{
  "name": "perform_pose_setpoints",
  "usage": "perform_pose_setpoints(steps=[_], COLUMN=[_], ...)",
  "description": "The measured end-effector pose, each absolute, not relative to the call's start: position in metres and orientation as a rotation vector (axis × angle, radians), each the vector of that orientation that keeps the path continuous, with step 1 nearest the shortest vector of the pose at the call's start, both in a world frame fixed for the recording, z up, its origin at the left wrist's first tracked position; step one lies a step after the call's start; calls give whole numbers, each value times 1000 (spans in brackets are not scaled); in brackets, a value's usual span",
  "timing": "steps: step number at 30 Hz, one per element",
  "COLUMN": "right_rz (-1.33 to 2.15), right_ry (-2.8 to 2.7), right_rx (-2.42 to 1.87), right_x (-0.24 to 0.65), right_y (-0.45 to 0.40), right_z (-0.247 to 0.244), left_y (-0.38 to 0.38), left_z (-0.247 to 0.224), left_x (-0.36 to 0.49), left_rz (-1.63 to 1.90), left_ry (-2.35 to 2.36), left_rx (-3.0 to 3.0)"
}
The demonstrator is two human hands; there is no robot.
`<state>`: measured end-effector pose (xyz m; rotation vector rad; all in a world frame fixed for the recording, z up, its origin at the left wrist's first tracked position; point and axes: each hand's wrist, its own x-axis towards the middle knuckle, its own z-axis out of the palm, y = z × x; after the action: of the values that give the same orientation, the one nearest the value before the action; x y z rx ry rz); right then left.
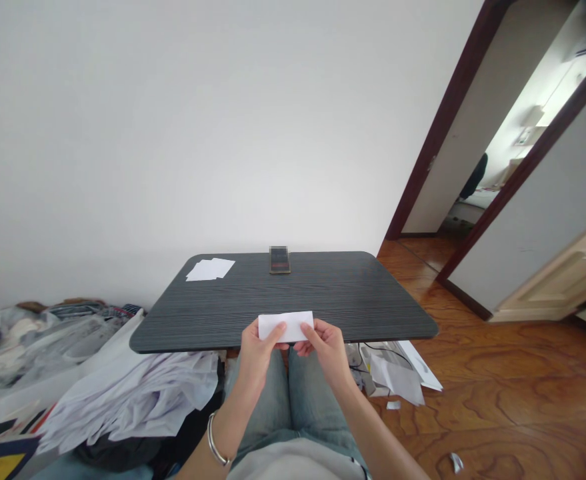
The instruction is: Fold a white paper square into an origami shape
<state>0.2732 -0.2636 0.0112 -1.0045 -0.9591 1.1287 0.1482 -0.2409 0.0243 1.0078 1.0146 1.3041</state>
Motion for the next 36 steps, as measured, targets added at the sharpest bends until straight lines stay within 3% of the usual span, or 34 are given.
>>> perform_pose_setpoints(steps=[21, 36], right_rz=[944, 1087], right_ry=[-1057, -1007], right_rx=[-998, -969], right_x=[274, 276], right_y=[-270, -271], right_z=[16, 14], left_y=[-251, -243], left_z=[37, 24], left_x=[154, 149], left_rz=[1397, 1363], left_ry=[955, 970], left_rx=[991, 975])
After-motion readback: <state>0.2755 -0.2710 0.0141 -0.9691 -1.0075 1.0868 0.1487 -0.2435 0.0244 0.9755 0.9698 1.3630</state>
